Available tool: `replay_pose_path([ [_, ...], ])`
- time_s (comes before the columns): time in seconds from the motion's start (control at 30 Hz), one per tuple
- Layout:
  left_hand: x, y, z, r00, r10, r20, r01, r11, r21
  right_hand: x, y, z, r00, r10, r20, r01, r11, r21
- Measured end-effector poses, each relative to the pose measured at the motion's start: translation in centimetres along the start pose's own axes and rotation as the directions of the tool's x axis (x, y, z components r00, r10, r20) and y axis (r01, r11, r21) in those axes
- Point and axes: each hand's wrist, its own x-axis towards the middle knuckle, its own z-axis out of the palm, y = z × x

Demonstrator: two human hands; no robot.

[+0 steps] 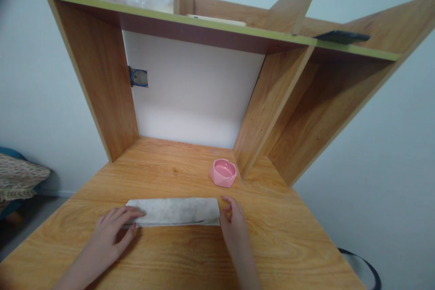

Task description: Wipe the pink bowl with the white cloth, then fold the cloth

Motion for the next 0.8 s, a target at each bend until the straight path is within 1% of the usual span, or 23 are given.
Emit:
replay_pose_path([
  [0.13, 0.2, 0.4, -0.2, 0.999, -0.017, -0.031, 0.016, 1.000, -0.020, -1.0, -1.2, -0.4, 0.996, -0.015, 0.093, 0.024, 0.995, -0.095],
  [0.2, 0.4, 0.3, -0.3, 0.999, -0.018, -0.041, 0.016, 0.999, -0.037, -1.3, -1.4, -0.2, 0.995, 0.003, 0.098, 0.010, 0.991, -0.132],
  [0.3, 0.5, 0.1, -0.3, 0.997, -0.013, -0.075, 0.009, 0.998, -0.060, -1.2, -1.3, 0.0, 0.993, 0.103, 0.054, -0.089, 0.973, -0.215],
  [0.4, 0.4, 0.5, -0.2, 0.996, 0.007, -0.093, -0.015, 0.997, -0.081, -0.9, -0.8, 0.2, 0.977, 0.195, 0.089, -0.157, 0.933, -0.323],
  [0.47, 0.2, 1.6, 0.1, 0.997, 0.039, -0.066, -0.045, 0.994, -0.100, -0.8, -0.5, 0.2, 0.963, 0.230, 0.140, -0.162, 0.911, -0.380],
  [0.57, -0.1, 4.4, 1.2, 0.995, 0.087, 0.042, -0.081, 0.989, -0.127, -0.6, -0.2, 0.4, 0.949, 0.256, 0.186, -0.164, 0.901, -0.403],
  [0.7, -0.1, 7.8, 3.0, 0.975, 0.090, 0.201, -0.067, 0.991, -0.118, -0.3, 0.0, 0.6, 0.956, 0.226, 0.185, -0.162, 0.938, -0.307],
  [0.8, 0.2, 9.2, 3.8, 0.965, 0.044, 0.260, -0.014, 0.993, -0.114, -0.1, 0.1, 0.2, 0.961, 0.220, 0.165, -0.185, 0.961, -0.206],
])
